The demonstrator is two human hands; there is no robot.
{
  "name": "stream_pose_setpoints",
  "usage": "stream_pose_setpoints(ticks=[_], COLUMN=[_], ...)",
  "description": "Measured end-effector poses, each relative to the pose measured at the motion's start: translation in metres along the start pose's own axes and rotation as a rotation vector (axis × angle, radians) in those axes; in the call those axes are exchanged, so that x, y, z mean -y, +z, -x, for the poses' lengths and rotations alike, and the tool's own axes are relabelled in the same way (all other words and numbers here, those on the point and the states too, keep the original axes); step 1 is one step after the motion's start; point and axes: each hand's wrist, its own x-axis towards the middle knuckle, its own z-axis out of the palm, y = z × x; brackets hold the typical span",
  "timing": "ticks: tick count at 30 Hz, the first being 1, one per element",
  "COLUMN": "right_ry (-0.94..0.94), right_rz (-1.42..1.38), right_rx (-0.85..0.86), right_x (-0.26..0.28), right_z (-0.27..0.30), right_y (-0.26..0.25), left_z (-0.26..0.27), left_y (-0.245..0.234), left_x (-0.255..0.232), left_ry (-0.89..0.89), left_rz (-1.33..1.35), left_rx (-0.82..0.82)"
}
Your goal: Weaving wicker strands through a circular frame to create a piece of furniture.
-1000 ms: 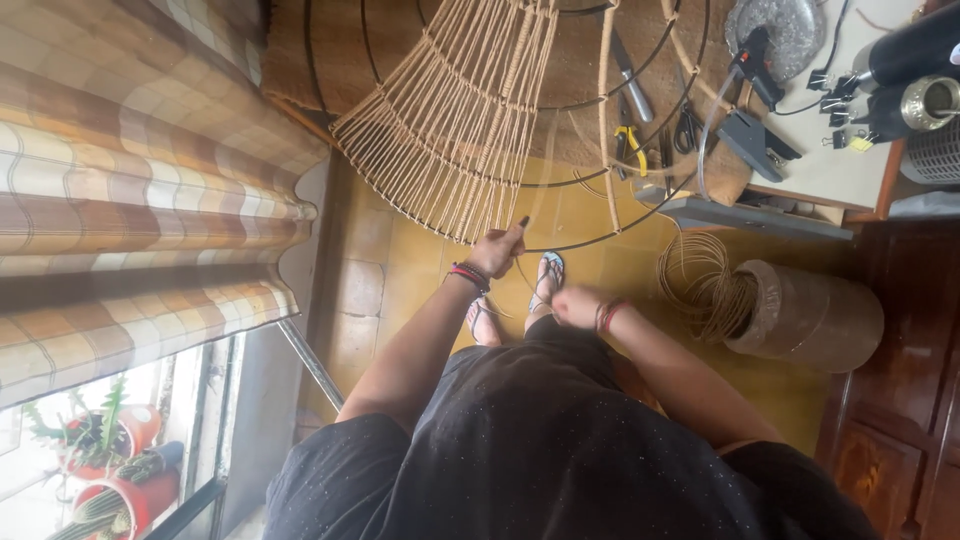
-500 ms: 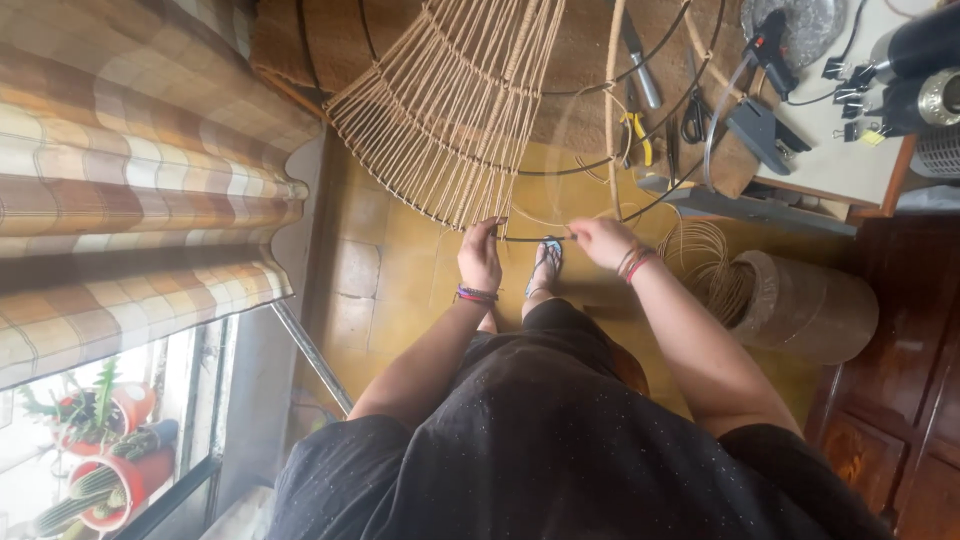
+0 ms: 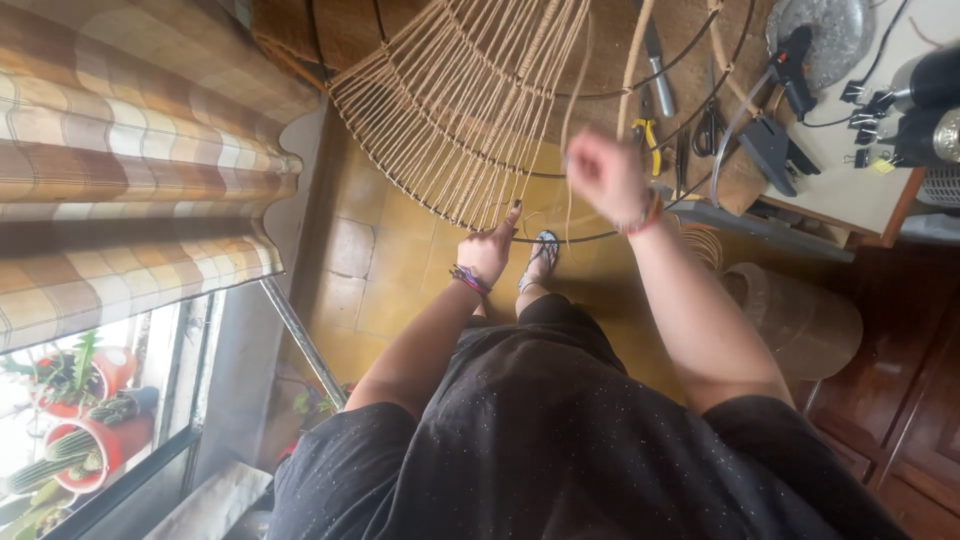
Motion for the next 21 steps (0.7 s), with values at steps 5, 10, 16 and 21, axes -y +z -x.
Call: stream_pose_setpoints(ticks=[5, 10, 16, 21], right_ry=[-0.123, -0.003, -0.039, 0.205], right_rz=[0.224, 0.385, 0.383, 0.265], right_rx=[0.954, 0.813, 0.334, 0.466], right_x=[0.010, -0.032, -0.094, -0.102], right_z=[0.080, 0.083, 0.043, 0.021], right_y=[0.003, 0.010, 0.050, 0.085], left_z=[-0.004, -0.024, -0.072, -0.095], left_y=[0.029, 0.010, -0.016, -0.035], left_x=[-0.003, -0.010, -0.044, -0.082], left_ry=[0.004, -0.055, -0.224, -0.398], left_rz=[-0.020, 0.017, 0.081, 0.061], left_rx=[0.097, 0.360, 0.904, 1.070])
